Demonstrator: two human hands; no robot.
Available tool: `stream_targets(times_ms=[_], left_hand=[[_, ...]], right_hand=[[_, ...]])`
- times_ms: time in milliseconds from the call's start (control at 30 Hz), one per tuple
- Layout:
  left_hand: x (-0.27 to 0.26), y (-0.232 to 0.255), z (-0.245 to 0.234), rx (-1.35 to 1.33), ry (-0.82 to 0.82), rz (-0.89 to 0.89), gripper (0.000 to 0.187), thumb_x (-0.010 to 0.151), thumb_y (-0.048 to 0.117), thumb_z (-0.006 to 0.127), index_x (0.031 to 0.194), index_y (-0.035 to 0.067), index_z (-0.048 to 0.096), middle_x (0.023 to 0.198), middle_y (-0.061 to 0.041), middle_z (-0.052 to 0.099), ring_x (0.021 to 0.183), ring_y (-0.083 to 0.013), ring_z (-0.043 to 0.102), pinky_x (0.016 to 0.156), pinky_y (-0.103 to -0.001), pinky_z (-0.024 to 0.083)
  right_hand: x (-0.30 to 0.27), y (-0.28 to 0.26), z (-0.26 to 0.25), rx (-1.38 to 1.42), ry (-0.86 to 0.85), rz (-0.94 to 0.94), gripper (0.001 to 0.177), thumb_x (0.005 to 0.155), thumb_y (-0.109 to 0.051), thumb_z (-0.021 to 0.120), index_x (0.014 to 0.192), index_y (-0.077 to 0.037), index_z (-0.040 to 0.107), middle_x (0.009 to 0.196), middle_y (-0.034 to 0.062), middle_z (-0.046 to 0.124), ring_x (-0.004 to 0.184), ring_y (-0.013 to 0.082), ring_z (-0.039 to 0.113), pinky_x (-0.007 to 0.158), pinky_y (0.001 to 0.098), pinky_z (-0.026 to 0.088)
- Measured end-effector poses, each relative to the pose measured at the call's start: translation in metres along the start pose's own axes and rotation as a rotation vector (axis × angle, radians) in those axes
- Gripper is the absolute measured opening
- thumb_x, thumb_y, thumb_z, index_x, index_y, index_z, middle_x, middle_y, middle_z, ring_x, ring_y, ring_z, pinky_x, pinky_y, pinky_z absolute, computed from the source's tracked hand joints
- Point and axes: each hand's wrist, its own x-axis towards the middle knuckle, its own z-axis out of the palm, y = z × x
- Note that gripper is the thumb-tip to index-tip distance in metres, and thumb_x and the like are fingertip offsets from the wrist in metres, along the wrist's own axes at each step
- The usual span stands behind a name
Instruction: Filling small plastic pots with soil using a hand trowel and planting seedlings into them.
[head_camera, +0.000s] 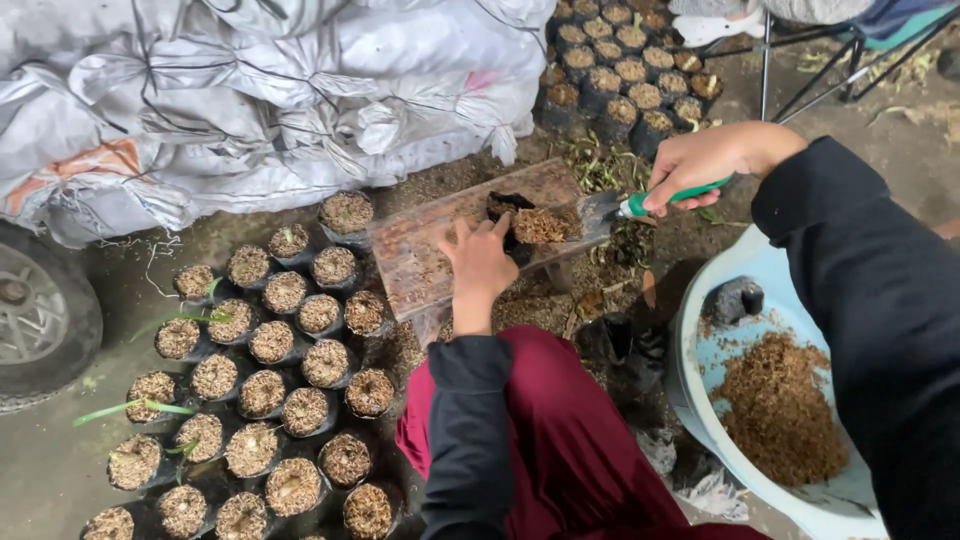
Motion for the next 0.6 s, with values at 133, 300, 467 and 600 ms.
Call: stream_targets(times_ms=[133, 300, 467, 600], left_hand=[[-0.005, 0.002, -0.020, -0.059, -0.073, 0.015, 0.058, 0.086, 0.015, 0.069, 0.143, 0.019, 0.061, 0.109, -0.003, 0.068, 0.117, -0.0289, 0.046, 0.111, -0.067, 0.018], [0.002, 0.001, -0.003, -0.016, -0.063, -0.001, 0.059, 0.087, 0.015, 0.075, 0.144, 0.019, 0.060, 0.099, 0.000, 0.069, 0.115, -0.0261, 0.046, 0.110, -0.064, 0.016], [0.013, -0.002, 0.022, -0.043, -0.012, -0.030, 0.084, 0.071, 0.003, 0.070, 0.150, 0.028, 0.055, 0.095, -0.006, 0.072, 0.110, -0.0330, 0.044, 0.101, -0.062, 0.022], [0.012, -0.003, 0.033, 0.009, 0.148, 0.008, 0.077, 0.069, 0.002, 0.070, 0.142, 0.026, 0.063, 0.092, -0.006, 0.073, 0.105, -0.0327, 0.046, 0.101, -0.062, 0.025]], right_hand=[[0.017, -0.013, -0.012, -0.043, -0.093, 0.131, 0.038, 0.100, -0.021, 0.068, 0.094, 0.014, 0.082, 0.058, 0.0159, 0.065, 0.040, 0.0201, 0.055, 0.041, 0.0294, 0.044], [0.041, -0.035, -0.020, -0.073, -0.149, 0.198, 0.037, 0.101, -0.023, 0.067, 0.111, 0.011, 0.076, 0.066, 0.0173, 0.067, 0.040, 0.0186, 0.055, 0.037, 0.0283, 0.044], [0.038, -0.083, -0.021, -0.280, -0.174, 0.186, 0.041, 0.099, -0.020, 0.067, 0.085, 0.015, 0.081, 0.059, 0.0139, 0.063, 0.039, 0.0152, 0.040, 0.038, 0.0257, 0.034], [0.049, -0.108, -0.028, -0.345, -0.244, 0.243, 0.042, 0.099, -0.025, 0.065, 0.091, 0.014, 0.081, 0.062, 0.0121, 0.064, 0.038, 0.0129, 0.038, 0.038, 0.0244, 0.032]])
